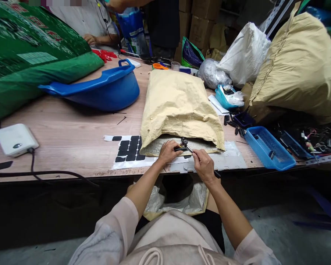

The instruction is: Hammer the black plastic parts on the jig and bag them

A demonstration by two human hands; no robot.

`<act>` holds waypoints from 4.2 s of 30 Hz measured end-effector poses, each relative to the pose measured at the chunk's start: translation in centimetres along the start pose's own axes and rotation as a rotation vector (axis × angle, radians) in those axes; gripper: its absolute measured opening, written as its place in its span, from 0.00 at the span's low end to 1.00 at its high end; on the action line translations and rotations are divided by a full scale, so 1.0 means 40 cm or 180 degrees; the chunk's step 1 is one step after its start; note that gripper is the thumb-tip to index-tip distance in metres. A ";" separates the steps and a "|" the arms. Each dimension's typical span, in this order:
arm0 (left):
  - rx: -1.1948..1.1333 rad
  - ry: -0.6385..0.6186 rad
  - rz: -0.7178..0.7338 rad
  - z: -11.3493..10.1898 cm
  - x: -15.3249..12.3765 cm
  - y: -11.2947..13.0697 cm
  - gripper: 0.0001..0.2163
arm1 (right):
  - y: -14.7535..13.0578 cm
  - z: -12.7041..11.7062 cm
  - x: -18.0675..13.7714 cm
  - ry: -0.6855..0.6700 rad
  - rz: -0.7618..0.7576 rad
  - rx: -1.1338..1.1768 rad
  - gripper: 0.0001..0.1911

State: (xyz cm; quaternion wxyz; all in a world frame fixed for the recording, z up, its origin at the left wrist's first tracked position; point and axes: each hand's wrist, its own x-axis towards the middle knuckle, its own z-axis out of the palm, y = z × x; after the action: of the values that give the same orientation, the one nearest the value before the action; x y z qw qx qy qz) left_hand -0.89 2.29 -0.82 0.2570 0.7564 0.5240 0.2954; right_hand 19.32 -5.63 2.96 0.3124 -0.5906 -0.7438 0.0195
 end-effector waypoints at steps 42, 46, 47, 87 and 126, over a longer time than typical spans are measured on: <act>0.0336 -0.2078 -0.0222 0.138 -0.361 0.079 0.12 | 0.240 0.034 0.069 0.0019 -0.0204 -0.0725 0.07; 0.0907 -0.2276 -0.0675 0.152 -0.365 0.048 0.13 | 0.240 0.034 0.068 -0.0001 -0.0181 -0.0716 0.06; 0.0959 -0.2287 -0.0686 0.147 -0.365 0.050 0.13 | 0.241 0.035 0.067 -0.0004 -0.0175 -0.0713 0.06; 0.1278 0.0735 -0.0218 -0.009 0.121 0.042 0.10 | 0.232 0.035 0.066 -0.0007 -0.0146 -0.0728 0.04; 0.0189 0.0084 -0.0118 0.002 -0.022 0.004 0.10 | 0.063 -0.011 0.010 0.0107 -0.0098 0.0092 0.17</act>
State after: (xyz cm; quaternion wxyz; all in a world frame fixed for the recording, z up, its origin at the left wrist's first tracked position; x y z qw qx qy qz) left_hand -0.97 1.39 -0.94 0.2329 0.7499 0.5498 0.2848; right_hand 21.69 -4.66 2.50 0.3336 -0.5748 -0.7471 0.0154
